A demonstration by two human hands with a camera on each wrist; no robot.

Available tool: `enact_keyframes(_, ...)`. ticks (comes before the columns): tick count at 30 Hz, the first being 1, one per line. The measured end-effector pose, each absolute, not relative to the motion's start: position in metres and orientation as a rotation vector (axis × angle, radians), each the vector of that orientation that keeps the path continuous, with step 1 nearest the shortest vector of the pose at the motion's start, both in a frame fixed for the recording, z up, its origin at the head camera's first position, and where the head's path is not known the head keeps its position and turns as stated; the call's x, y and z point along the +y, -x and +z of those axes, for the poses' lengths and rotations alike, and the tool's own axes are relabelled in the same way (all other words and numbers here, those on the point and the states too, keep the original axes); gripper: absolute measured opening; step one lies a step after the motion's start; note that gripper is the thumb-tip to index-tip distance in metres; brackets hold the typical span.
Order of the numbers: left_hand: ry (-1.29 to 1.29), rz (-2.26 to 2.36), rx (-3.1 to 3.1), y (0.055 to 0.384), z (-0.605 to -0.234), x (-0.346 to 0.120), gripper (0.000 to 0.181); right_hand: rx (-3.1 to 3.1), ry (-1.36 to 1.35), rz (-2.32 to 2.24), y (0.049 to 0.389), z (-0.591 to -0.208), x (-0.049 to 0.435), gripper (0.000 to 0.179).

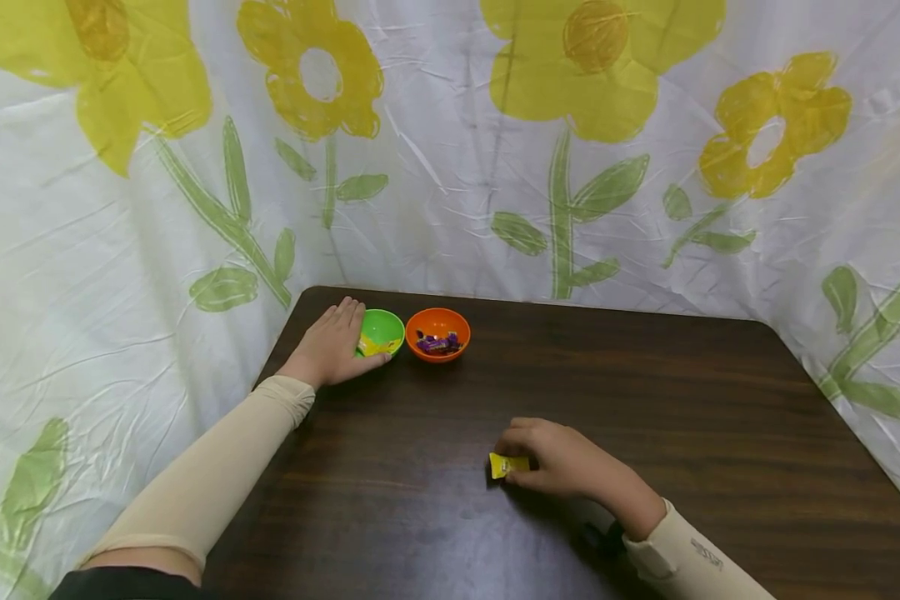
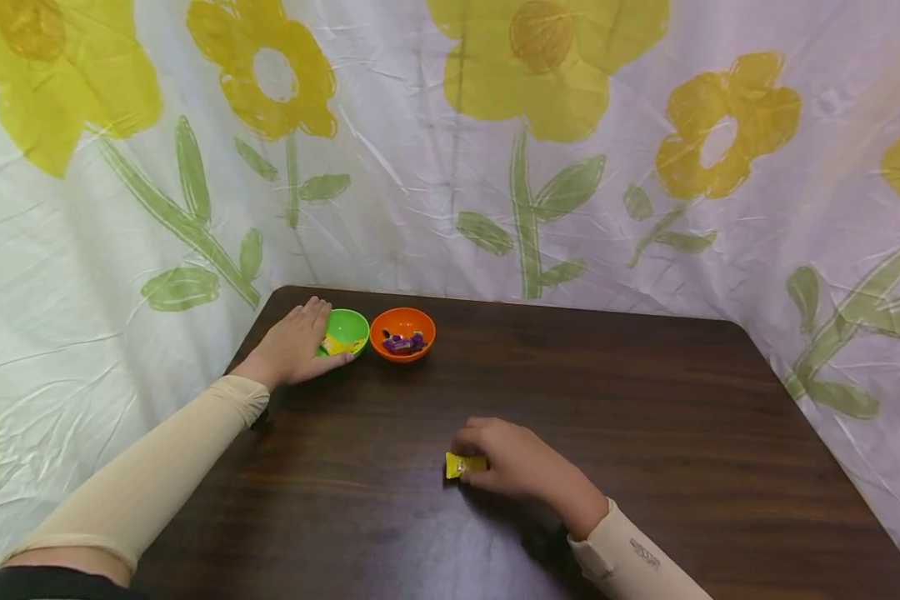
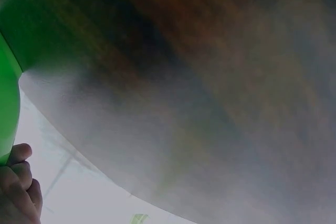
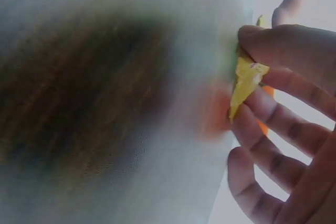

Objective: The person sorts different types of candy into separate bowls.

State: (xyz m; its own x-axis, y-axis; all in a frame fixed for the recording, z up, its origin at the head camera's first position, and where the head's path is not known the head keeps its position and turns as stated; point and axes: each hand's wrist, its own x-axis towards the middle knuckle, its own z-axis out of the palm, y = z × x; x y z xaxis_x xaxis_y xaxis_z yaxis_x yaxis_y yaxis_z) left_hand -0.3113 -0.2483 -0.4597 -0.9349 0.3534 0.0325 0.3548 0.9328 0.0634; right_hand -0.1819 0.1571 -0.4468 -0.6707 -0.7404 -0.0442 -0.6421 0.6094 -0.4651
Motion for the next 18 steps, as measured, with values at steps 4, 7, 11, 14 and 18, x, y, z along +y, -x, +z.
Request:
enact_keyframes(4, 0.565, -0.096, -3.070, 0.311, -0.460, -0.248, 0.112, 2.639, 1.140, -0.646, 0.192, -0.449, 0.155, 0.023)
enact_keyframes(7, 0.566, -0.099, -3.072, 0.311, -0.460, -0.248, 0.112, 2.669, 1.138, -0.678, 0.201, -0.448, 0.153, 0.023)
enact_keyframes(11, 0.562, -0.107, -3.076, 0.311, -0.460, -0.249, 0.112, 2.733, 1.127, -0.694, 0.213, -0.445, 0.148, 0.023)
enact_keyframes(14, 0.563, -0.111, -3.072, 0.311, -0.460, -0.249, 0.112, 2.791, 1.109, -0.698, 0.220, -0.444, 0.143, 0.024)
enact_keyframes(18, 0.564, -0.107, -3.064, 0.311, -0.460, -0.248, 0.112, 2.842, 1.092, -0.717, 0.229, -0.442, 0.133, 0.026)
